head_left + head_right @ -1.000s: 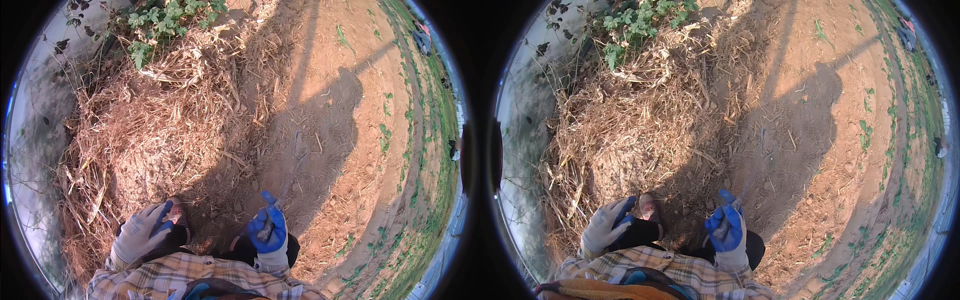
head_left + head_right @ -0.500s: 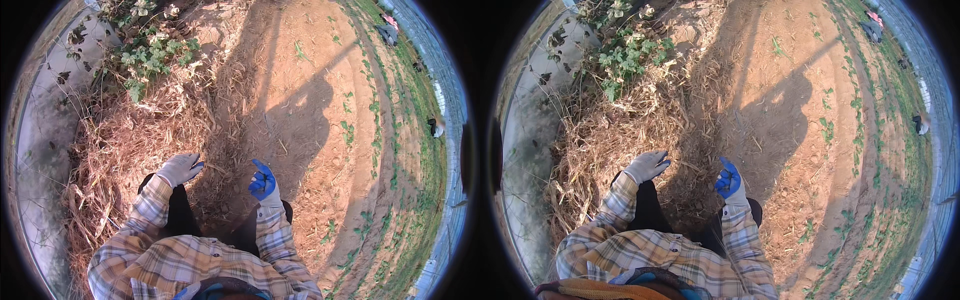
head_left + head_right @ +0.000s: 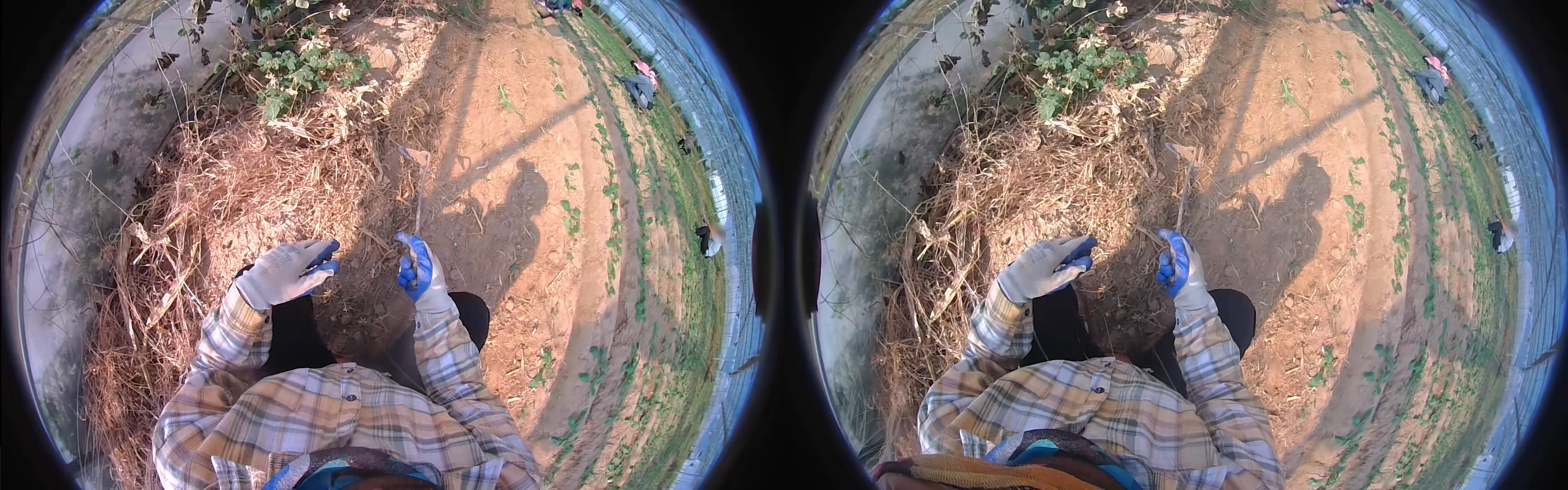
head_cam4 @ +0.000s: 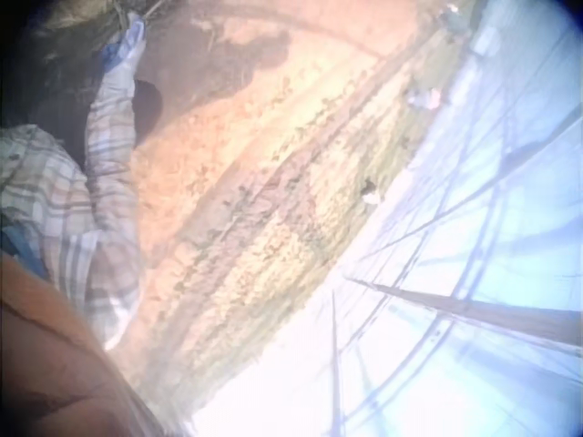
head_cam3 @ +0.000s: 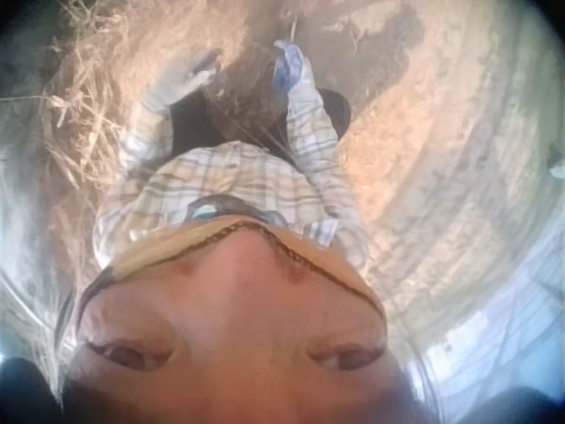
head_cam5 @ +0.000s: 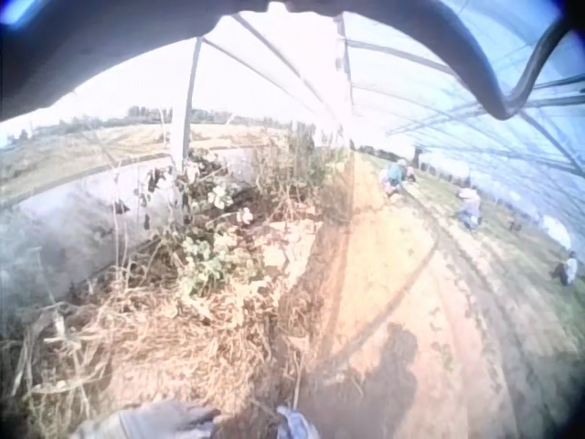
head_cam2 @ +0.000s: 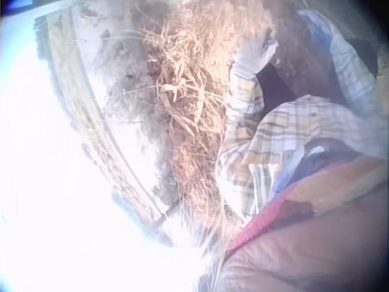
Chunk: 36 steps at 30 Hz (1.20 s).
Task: The person uses a small hand tool to scrape and clear dry straw and plant debris from the soil surface. They repeatedly dig into the debris, pull it away, and toss it aside to expose the ground underneath.
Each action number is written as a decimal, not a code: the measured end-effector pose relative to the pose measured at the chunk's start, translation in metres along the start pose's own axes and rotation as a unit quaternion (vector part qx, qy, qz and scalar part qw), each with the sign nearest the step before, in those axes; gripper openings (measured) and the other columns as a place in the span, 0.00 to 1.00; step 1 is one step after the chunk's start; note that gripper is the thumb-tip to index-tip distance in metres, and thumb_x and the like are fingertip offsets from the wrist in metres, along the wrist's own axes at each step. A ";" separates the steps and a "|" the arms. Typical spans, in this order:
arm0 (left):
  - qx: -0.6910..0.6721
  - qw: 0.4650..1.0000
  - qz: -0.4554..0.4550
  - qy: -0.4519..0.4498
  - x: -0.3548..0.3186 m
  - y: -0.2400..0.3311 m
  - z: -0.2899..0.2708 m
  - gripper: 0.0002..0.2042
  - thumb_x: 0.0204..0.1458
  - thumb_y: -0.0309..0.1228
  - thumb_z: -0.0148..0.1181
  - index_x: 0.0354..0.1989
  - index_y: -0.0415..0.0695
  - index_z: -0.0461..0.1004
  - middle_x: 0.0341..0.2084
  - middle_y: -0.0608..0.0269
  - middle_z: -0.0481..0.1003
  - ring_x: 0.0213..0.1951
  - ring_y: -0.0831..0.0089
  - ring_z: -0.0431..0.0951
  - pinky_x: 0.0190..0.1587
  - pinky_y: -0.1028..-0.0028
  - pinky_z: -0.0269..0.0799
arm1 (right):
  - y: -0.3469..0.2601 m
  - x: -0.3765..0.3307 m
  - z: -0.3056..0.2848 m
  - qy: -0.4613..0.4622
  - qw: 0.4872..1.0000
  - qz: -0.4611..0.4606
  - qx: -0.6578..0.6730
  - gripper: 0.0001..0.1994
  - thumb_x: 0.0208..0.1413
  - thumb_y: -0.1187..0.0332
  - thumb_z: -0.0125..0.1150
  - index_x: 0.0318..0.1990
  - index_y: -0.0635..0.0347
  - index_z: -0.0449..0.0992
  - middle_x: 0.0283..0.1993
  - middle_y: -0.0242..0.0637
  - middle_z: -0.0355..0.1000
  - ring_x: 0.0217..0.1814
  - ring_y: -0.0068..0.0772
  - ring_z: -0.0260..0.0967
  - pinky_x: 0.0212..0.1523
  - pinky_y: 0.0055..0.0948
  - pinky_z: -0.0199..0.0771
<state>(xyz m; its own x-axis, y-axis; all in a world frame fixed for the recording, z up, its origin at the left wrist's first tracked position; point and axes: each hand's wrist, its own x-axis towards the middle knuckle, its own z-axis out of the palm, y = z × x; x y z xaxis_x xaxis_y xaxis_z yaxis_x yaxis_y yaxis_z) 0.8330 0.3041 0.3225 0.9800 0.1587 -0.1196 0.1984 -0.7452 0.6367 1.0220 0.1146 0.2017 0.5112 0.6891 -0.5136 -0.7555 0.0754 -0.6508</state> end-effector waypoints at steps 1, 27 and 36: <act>-0.023 0.999 0.027 0.030 -0.009 0.005 -0.008 0.25 0.53 0.45 0.51 0.53 0.39 0.65 0.40 0.46 0.72 0.41 0.52 0.74 0.42 0.63 0.68 | 0.004 0.004 -0.005 -0.003 1.000 0.000 0.009 0.21 0.57 0.53 0.51 0.51 0.58 0.67 0.17 0.24 0.56 0.12 0.17 0.49 0.13 0.20 0.52; 0.086 0.972 0.204 0.079 -0.016 -0.028 0.000 0.25 0.53 0.48 0.50 0.52 0.41 0.67 0.38 0.50 0.73 0.36 0.57 0.76 0.39 0.66 0.71 | 0.094 0.016 -0.028 0.260 0.955 0.028 -0.139 0.12 0.53 0.58 0.54 0.38 0.53 0.69 0.18 0.32 0.63 0.11 0.26 0.57 0.13 0.26 0.62; -0.002 0.977 0.201 0.078 -0.018 -0.039 -0.016 0.26 0.51 0.48 0.52 0.54 0.45 0.66 0.39 0.52 0.74 0.37 0.57 0.75 0.41 0.65 0.70 | 0.126 0.042 -0.020 0.230 0.957 0.068 -0.163 0.09 0.53 0.62 0.53 0.35 0.57 0.68 0.18 0.36 0.64 0.11 0.29 0.59 0.12 0.28 0.62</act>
<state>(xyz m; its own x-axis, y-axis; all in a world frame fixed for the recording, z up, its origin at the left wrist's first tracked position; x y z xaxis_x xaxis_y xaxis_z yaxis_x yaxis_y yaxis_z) 0.8074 0.3407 0.3115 0.9652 -0.0494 0.2570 -0.2019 -0.7650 0.6115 0.9565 0.1390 0.0868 0.6002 0.2798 -0.7493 -0.6984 -0.2733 -0.6615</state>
